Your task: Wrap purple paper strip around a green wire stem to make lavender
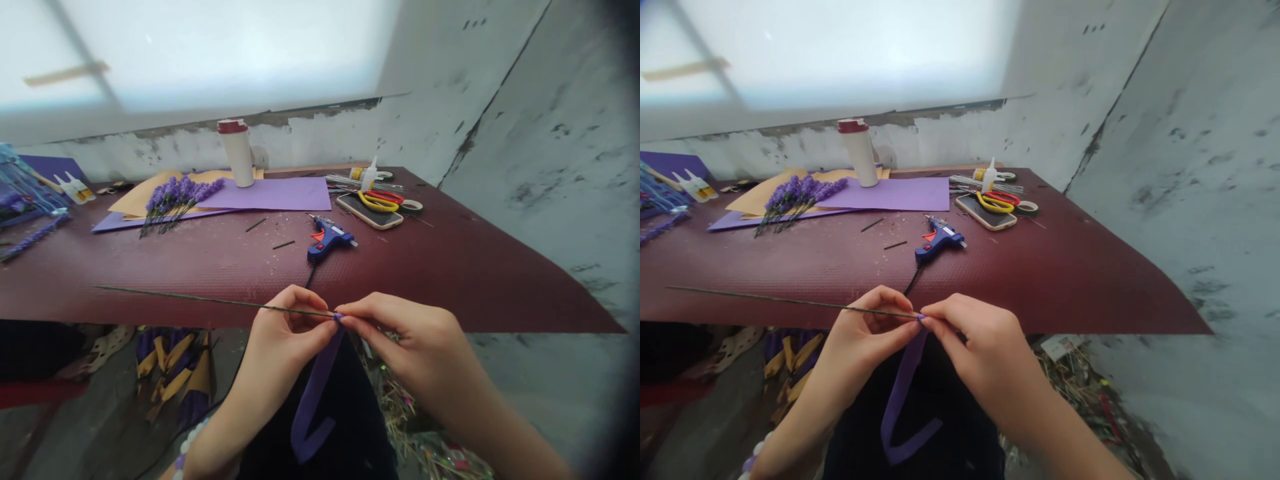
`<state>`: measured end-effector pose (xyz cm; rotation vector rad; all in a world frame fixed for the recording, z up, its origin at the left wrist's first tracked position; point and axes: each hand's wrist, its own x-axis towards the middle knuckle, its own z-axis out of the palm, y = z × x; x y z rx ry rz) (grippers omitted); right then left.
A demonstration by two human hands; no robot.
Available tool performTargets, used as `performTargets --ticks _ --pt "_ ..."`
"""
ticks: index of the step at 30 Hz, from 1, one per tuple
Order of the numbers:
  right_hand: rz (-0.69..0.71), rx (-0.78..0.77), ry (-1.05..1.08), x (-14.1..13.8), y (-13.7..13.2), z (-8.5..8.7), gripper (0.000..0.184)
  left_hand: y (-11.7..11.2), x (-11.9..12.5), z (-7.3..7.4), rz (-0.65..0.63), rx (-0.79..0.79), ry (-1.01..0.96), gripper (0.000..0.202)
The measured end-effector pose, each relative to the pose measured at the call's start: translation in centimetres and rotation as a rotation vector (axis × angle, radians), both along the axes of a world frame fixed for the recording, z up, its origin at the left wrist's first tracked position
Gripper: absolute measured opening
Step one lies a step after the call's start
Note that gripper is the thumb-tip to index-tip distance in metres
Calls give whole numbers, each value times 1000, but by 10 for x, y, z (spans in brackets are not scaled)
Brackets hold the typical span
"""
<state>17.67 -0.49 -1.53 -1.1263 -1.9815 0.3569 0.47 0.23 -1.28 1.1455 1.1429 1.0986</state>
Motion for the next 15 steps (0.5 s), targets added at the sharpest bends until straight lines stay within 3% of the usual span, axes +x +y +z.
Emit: performTargets --ticks 7,12,15 --pt "-62 -107 43 -1 2 2 15 6 -5 -8 -64 -59 -63 22" --pt "-82 -121 53 -2 2 3 14 9 -5 -7 -84 -146 -129 33" --pt "-88 -132 57 -3 1 1 14 7 -5 -7 -89 -141 -121 29"
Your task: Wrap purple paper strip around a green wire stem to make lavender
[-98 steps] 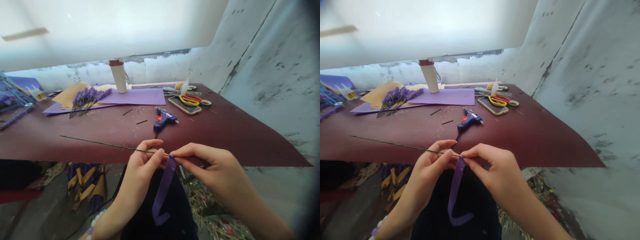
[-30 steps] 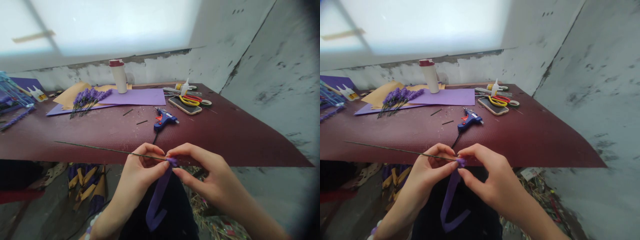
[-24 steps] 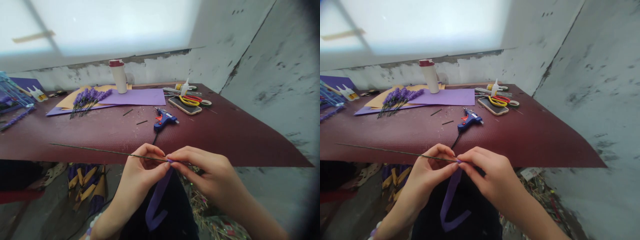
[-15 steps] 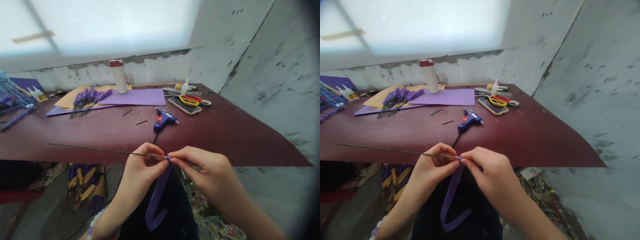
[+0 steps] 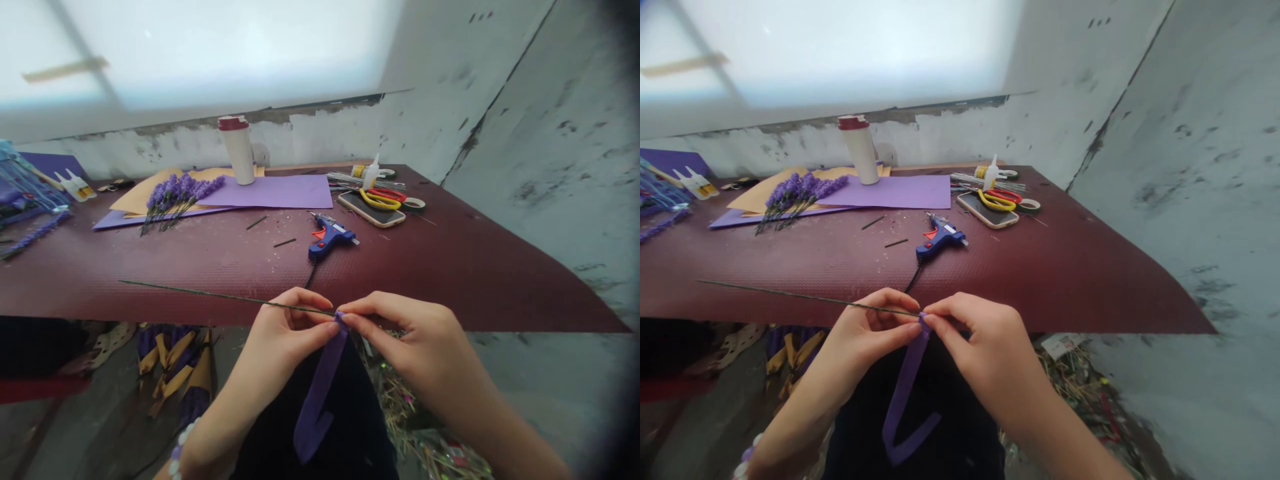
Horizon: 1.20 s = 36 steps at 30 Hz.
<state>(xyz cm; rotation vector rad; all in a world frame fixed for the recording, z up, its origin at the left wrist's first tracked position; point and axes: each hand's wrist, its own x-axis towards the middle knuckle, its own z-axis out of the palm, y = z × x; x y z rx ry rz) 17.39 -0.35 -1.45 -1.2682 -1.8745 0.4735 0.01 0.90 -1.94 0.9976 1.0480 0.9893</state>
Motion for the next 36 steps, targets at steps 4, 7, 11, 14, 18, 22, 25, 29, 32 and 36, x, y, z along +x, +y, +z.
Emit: performTargets --ticks 4,7,11,14,18,22,25,29,32,36 --pt "7 20 16 -1 -1 -3 14 -2 -1 -1 -3 -5 -10 28" --pt "30 73 28 0 -1 -6 13 -1 -3 -3 0 10 -5 25" --pt "56 178 -10 1 -3 -9 12 1 -3 -5 -19 19 -5 22" --pt "75 261 -86 0 -3 -10 15 1 -1 -4 -7 4 -59 23" --pt "110 312 -154 -1 -4 -9 23 0 2 -5 19 23 -80 20" --pt "114 299 -174 -2 -5 -9 24 -1 2 -7 44 58 -38 16" --pt "110 269 -181 -3 -4 -9 24 -1 2 -9 58 63 -10 17" --pt "68 232 -148 -5 -3 -6 20 -1 3 -10 56 58 1 20" --pt "14 115 -61 -7 -3 -2 15 -1 4 -9 53 38 3 21" --pt "8 4 8 -5 -3 0 13 -2 6 -6 61 36 -3 19"
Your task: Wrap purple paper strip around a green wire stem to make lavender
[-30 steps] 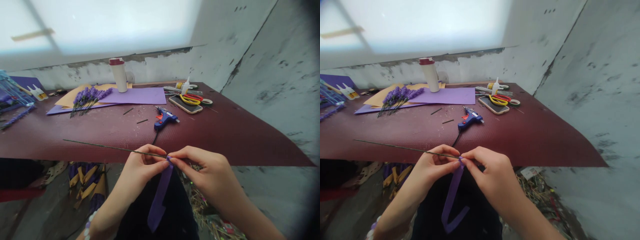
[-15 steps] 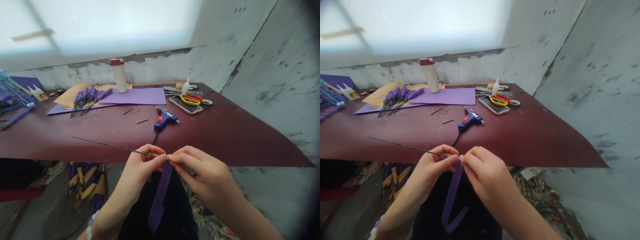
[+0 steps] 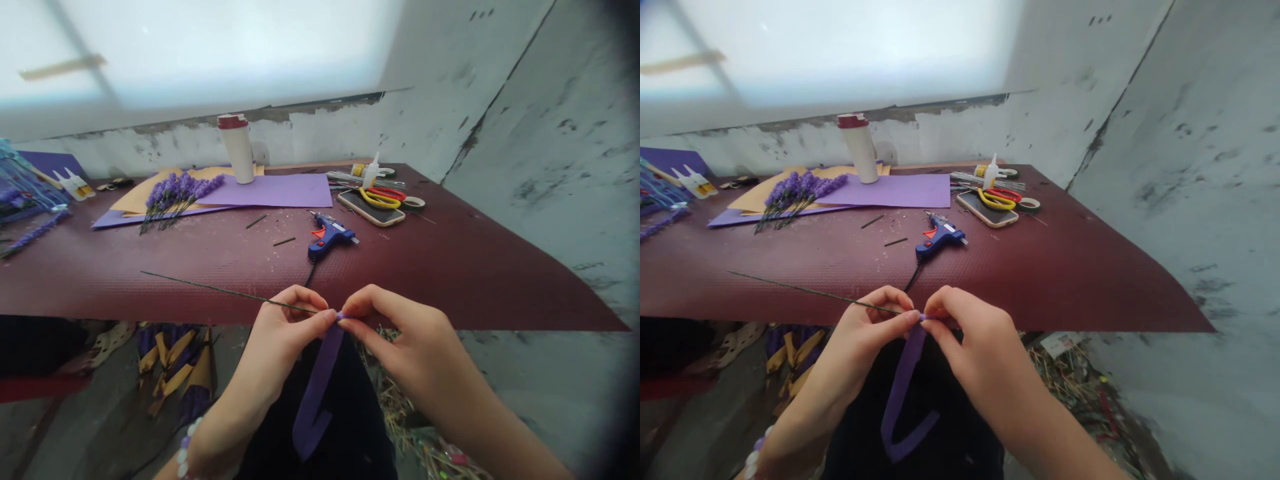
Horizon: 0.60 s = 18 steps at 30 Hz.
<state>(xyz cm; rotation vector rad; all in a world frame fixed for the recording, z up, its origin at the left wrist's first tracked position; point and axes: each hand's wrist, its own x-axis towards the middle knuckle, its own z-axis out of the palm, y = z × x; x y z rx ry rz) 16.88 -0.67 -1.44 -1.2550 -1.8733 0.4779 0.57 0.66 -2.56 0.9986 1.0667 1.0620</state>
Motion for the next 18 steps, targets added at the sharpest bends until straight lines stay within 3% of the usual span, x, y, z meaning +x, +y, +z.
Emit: performTargets --ticks 9,18 --pt "33 1 82 5 0 -3 13 2 0 5 45 11 -1 15" --pt "-31 11 68 3 0 -2 11 1 0 3 39 -28 -29 19"
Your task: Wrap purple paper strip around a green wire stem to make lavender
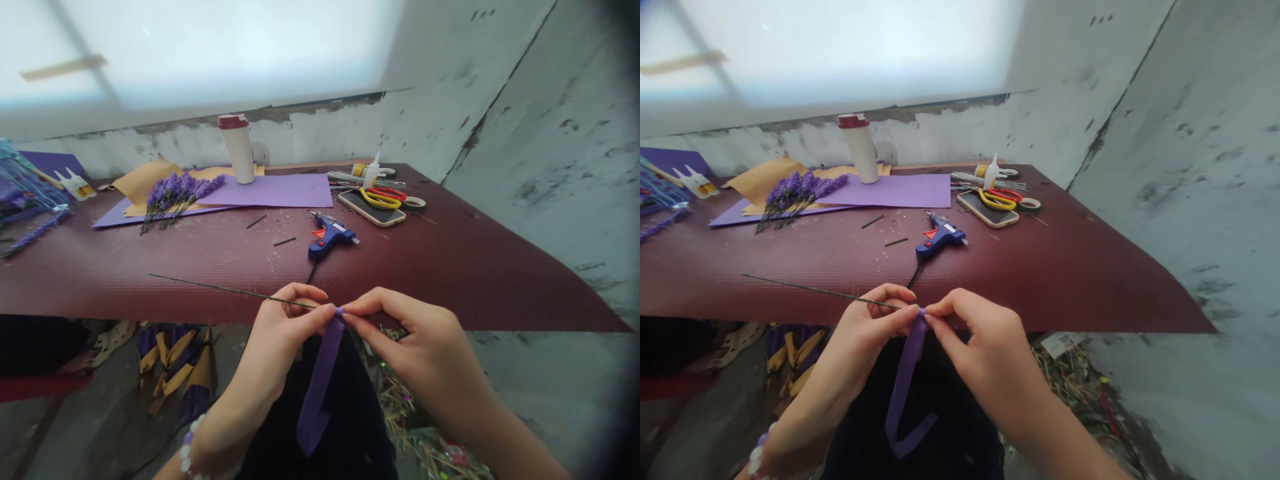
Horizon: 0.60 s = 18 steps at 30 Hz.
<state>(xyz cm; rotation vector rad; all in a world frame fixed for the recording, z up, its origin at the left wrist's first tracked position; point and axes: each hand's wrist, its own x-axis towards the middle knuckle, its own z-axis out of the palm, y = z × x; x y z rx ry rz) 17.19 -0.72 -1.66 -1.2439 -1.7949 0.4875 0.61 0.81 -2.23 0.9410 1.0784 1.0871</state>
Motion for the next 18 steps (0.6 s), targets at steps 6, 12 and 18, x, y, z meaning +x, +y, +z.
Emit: performTargets --ticks 6,12,18 --pt "-48 52 -35 -1 -1 -1 12 -1 -1 0 -33 -46 -65 39" --pt "-51 81 -62 -2 -1 -2 13 -3 -1 0 -22 -37 -74 50" --pt "42 239 -111 0 0 -5 15 -1 -4 -3 -38 -39 -94 45"
